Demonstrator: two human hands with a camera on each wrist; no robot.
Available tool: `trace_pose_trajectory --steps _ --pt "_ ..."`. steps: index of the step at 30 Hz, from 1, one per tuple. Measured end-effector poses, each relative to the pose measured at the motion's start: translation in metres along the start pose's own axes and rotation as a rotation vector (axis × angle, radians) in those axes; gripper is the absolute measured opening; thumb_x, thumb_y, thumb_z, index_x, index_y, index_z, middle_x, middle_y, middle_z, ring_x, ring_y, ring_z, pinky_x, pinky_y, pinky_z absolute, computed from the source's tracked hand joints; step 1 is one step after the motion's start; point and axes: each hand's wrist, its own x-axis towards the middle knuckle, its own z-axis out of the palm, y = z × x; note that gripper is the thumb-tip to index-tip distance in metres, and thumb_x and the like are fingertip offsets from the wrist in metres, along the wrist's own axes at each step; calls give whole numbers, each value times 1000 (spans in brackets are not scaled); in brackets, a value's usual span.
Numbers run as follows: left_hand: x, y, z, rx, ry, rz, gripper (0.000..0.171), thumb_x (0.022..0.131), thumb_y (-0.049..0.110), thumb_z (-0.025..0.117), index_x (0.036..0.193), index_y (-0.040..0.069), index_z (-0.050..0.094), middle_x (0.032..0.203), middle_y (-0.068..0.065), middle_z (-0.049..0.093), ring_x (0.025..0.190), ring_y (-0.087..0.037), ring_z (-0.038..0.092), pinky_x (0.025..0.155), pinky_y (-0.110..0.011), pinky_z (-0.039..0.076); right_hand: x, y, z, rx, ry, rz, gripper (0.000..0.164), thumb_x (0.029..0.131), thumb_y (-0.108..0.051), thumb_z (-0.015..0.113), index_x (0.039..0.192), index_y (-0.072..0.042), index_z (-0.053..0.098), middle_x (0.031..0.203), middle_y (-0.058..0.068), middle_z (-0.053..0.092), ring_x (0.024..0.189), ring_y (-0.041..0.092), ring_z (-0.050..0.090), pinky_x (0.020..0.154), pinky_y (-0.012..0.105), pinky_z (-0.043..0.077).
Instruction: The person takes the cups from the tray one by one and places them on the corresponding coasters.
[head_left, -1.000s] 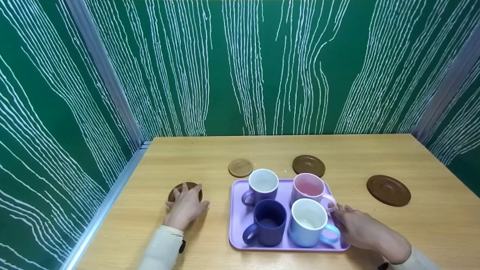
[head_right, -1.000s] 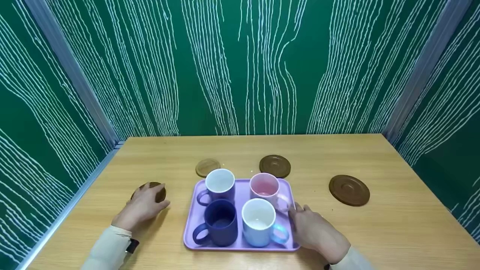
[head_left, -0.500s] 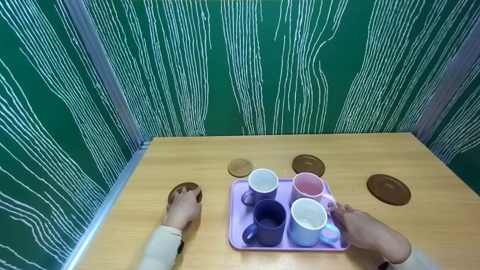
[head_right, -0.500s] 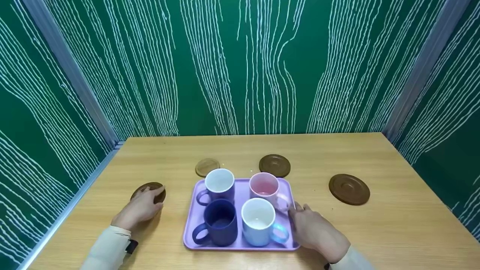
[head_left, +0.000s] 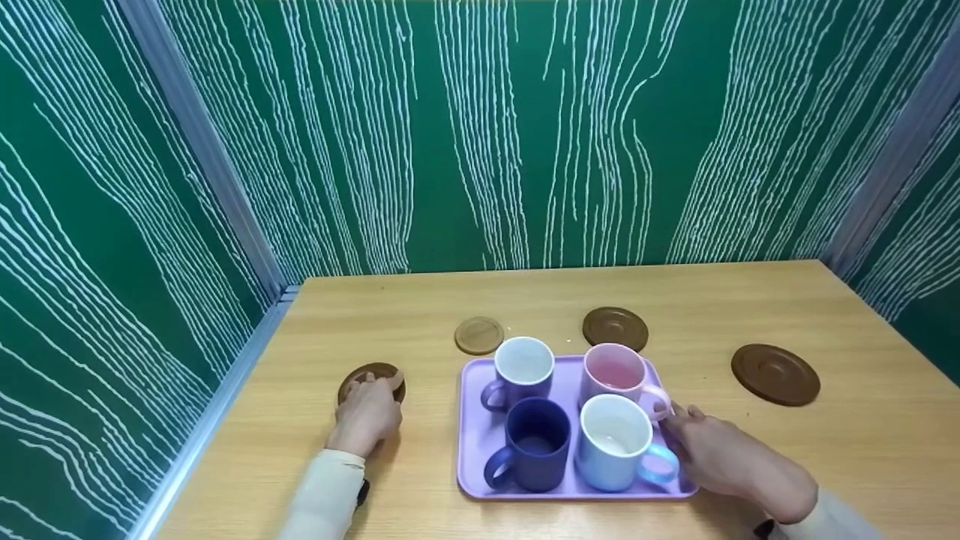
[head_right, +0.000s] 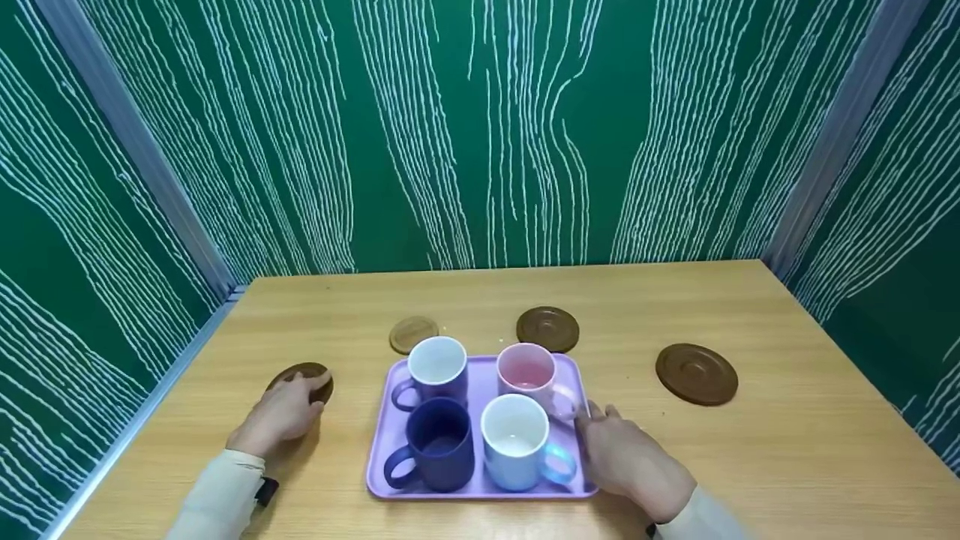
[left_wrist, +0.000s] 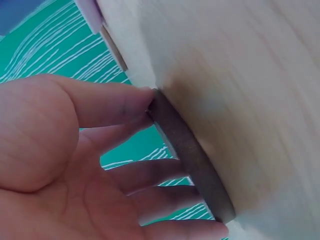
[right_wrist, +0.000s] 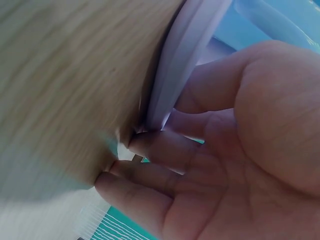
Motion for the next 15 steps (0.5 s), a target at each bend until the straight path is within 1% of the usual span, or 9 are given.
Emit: trace_pose_trajectory --steps 2,4,5,6,9,10,12,15 --pt "2 1 0 6 -5 -6 56 100 9 59 154 18 50 161 -34 28 145 -61 28 89 -71 49 0 0 0 -4 1 -4 56 95 -7 62 148 5 50 146 35 50 126 64 50 100 73 43" --pt "4 3 1 7 -12 -14 57 99 9 59 155 18 49 161 -34 27 146 -61 26 94 -78 44 0 0 0 -5 0 -4 54 96 -7 61 148 5 51 146 35 50 126 64 50 100 72 43" --pt "5 4 1 6 -16 -17 58 98 8 59 155 18 49 161 -34 27 146 -61 25 95 -80 42 0 0 0 -4 2 -4 52 98 -9 60 148 5 51 145 36 51 126 64 50 100 72 43" --pt "6 4 1 6 -18 -18 59 98 7 58 155 18 49 161 -35 26 146 -61 24 96 -82 39 0 0 -1 -6 2 -1 52 98 -9 60 147 5 51 144 36 52 126 64 50 100 72 43" --pt "10 5 1 4 -18 -15 60 97 5 58 155 18 49 161 -35 26 146 -61 25 97 -83 38 0 0 -1 -9 -3 11 53 96 -8 61 147 4 52 140 37 55 126 64 50 99 73 43" --pt "11 5 1 1 -16 -8 60 97 5 57 155 18 49 161 -35 26 146 -62 25 97 -83 38 -1 0 -1 -14 3 9 55 94 -7 63 147 4 52 139 36 56 126 64 50 99 73 44" --pt "14 6 0 -4 -7 10 60 97 3 57 155 18 50 161 -35 28 145 -63 26 96 -83 39 -1 1 0 -26 12 5 64 85 -3 69 146 4 53 137 36 58 124 65 51 97 73 45" --pt "18 5 -2 -18 0 31 61 96 2 55 154 18 50 161 -33 30 144 -63 27 95 -80 41 0 1 1 -41 32 -8 69 78 -2 72 145 4 54 136 34 60 121 65 53 95 73 47"
